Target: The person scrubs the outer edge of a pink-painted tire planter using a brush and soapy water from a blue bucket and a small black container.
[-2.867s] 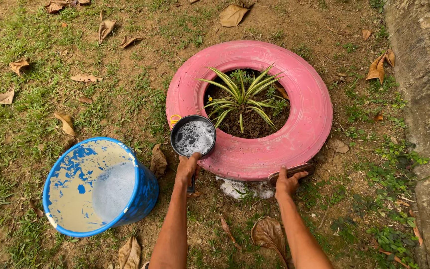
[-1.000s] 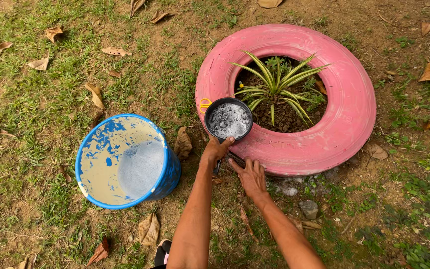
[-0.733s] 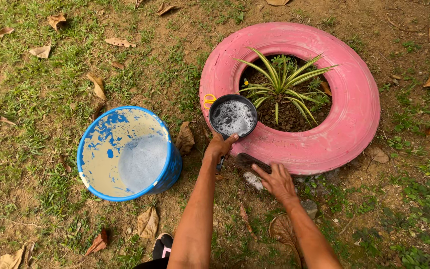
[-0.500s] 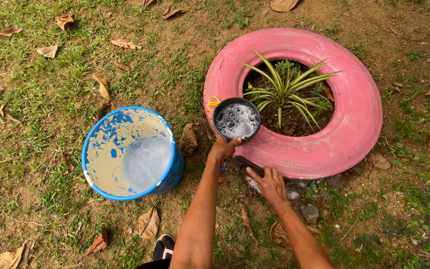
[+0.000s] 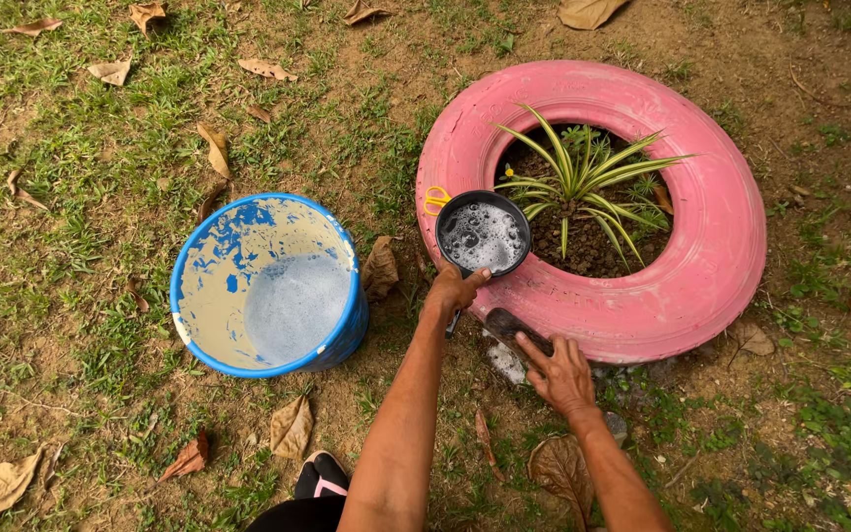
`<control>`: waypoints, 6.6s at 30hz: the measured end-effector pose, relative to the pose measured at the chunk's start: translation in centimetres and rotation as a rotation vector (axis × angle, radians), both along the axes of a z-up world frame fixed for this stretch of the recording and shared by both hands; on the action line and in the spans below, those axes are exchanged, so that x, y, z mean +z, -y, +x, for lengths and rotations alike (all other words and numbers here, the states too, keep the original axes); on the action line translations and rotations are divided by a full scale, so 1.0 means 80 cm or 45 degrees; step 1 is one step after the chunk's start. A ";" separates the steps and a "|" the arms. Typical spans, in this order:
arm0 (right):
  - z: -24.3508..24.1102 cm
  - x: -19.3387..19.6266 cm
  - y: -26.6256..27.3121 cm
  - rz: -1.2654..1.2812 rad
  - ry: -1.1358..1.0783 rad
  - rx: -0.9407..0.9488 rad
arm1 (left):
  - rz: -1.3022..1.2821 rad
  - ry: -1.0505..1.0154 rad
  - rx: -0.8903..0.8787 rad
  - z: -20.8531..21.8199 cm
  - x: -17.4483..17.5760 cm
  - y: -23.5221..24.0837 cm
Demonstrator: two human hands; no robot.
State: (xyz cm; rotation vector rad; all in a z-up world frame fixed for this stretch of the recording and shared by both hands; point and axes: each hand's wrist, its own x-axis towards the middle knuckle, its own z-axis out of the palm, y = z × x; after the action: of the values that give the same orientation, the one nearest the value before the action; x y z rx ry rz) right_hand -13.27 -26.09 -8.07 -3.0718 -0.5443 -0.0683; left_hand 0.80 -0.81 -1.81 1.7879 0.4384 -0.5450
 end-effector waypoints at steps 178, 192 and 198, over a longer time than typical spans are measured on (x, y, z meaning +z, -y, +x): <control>0.219 0.127 0.126 0.555 -1.213 -0.939 | 0.166 -0.261 -0.378 0.075 0.097 -0.092; 0.236 0.116 -0.006 0.355 -0.899 -0.801 | 0.110 -0.336 -0.350 0.083 0.093 -0.089; 0.226 0.085 0.083 0.238 -0.951 -0.638 | 0.155 -0.286 -0.336 0.075 0.094 -0.092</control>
State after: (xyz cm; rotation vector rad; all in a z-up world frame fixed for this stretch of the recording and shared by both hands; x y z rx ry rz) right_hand 4.81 -32.71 -1.24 -2.6674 0.2503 0.9080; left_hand 6.82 6.51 5.68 1.9225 0.3971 -0.9273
